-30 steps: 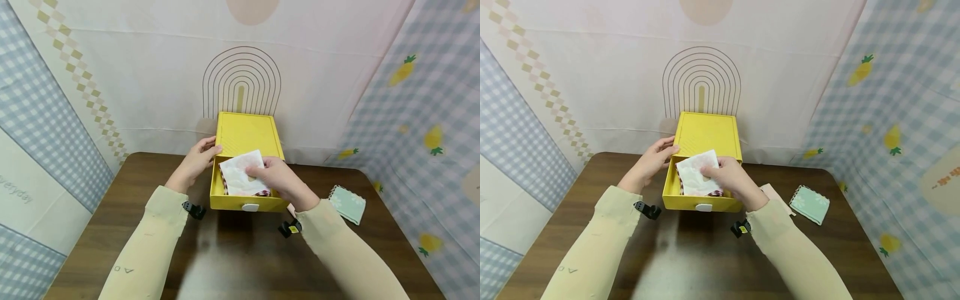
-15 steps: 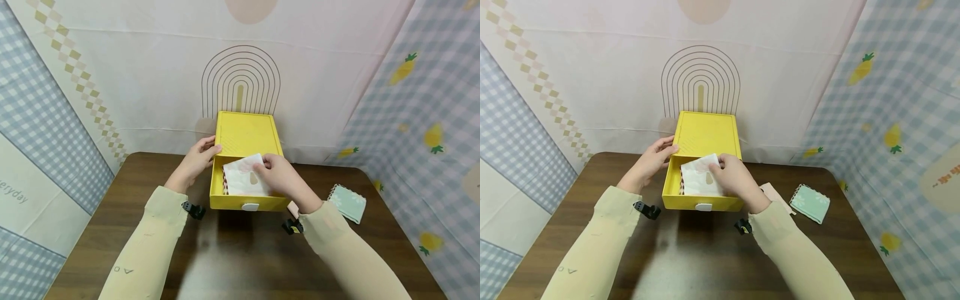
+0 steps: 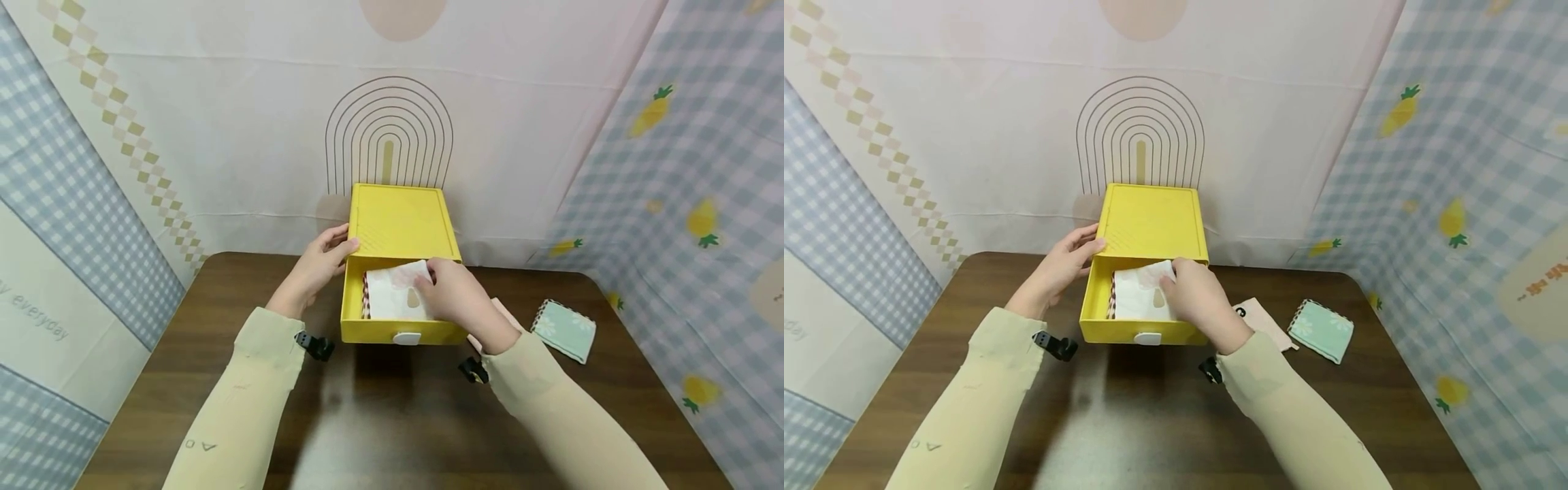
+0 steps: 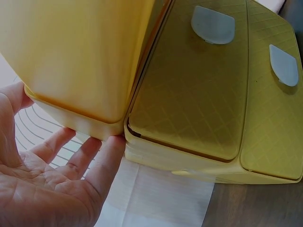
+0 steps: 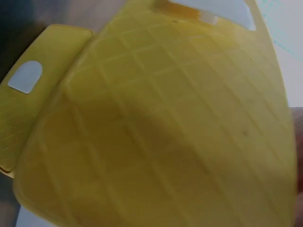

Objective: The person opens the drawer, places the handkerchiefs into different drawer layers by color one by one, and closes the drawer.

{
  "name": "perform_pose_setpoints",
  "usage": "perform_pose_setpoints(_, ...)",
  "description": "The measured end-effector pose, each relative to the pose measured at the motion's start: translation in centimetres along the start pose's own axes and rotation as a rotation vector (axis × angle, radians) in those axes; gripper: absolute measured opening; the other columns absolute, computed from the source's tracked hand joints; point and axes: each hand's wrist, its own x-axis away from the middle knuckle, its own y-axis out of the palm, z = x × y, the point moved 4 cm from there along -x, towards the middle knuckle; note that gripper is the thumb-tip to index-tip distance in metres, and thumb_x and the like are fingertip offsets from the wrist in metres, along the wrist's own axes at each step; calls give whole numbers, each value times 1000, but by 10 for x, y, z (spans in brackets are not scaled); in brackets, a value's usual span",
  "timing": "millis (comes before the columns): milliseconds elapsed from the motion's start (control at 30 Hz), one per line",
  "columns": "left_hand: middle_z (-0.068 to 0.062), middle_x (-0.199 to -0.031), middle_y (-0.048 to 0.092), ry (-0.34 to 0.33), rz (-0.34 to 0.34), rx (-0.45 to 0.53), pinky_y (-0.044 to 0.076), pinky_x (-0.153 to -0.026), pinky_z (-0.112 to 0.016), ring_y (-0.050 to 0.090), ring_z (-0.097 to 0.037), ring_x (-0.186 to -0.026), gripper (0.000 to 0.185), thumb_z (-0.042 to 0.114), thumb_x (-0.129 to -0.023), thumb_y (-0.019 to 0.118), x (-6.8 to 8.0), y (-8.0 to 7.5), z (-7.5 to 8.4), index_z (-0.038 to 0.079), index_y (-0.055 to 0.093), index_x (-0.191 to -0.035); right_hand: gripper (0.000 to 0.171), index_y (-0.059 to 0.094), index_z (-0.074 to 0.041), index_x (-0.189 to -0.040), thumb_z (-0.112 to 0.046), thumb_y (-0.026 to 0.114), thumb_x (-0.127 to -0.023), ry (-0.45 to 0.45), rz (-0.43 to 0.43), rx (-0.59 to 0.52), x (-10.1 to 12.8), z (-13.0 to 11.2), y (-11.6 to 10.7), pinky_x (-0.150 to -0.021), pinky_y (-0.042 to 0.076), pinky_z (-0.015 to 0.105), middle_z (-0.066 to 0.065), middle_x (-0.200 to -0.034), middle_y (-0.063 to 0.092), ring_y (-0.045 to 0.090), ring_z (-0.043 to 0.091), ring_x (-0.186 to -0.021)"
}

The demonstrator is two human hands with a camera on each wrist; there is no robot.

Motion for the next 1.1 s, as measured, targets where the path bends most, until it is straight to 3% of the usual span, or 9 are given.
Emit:
perform_pose_setpoints(200, 1, -151, 36, -16, -5, -3, 39, -105, -43, 42, -19, -131, 67, 50, -91, 63, -1, -1, 0, 30, 37, -149, 21, 61, -9, -110, -25, 61, -96, 21, 70, -77, 11, 1, -15, -73, 47, 35, 4, -96, 64, 58, 21, -85)
perform_pose_setpoints(467, -3, -153, 33, -48, -13, -30, 41, -104, -42, 43, -23, -131, 62, 39, -97, 58, 11, 1, 14, 23, 33, -152, 26, 62, -11, -114, -29, 63, -95, 12, 95, -170, 21, 10, -18, -71, 50, 36, 3, -101, 66, 61, 22, -92)
perform_pose_setpoints(733, 0, -151, 36, -5, -13, 10, 40, -104, -45, 44, -20, -130, 68, 50, -90, 64, -1, -1, -1, 28, 37, -150, 33, 63, -13, -113, -39, 66, -92, -4, 161, -270, 27, 9, -17, -69, 52, 35, 0, -97, 67, 61, 19, -87)
perform_pose_setpoints(900, 0, -149, 37, 1, -13, 12, 42, -102, -43, 45, -20, -128, 67, 49, -91, 63, -1, 0, -3, 28, 38, -149, 42, 64, -15, -109, -50, 67, -87, -20, 179, -568, 38, 7, -18, -61, 54, 38, 3, -88, 70, 63, 28, -75)
perform_pose_setpoints(1000, -1, -150, 37, 7, -12, 13, 41, -103, -44, 46, -20, -128, 67, 48, -91, 63, -1, 0, -3, 27, 38, -149, 43, 64, -10, -107, -49, 67, -89, -6, 113, -775, 46, 5, -15, -54, 53, 36, 10, -89, 70, 60, 30, -67)
perform_pose_setpoints(1100, -1, -150, 37, 12, -10, 17, 40, -103, -45, 45, -20, -128, 67, 47, -91, 64, -1, 0, -3, 26, 38, -149, 41, 64, -3, -105, -42, 63, -94, -3, 12, -895, 53, 5, -8, -48, 48, 30, 15, -87, 67, 56, 24, -60)
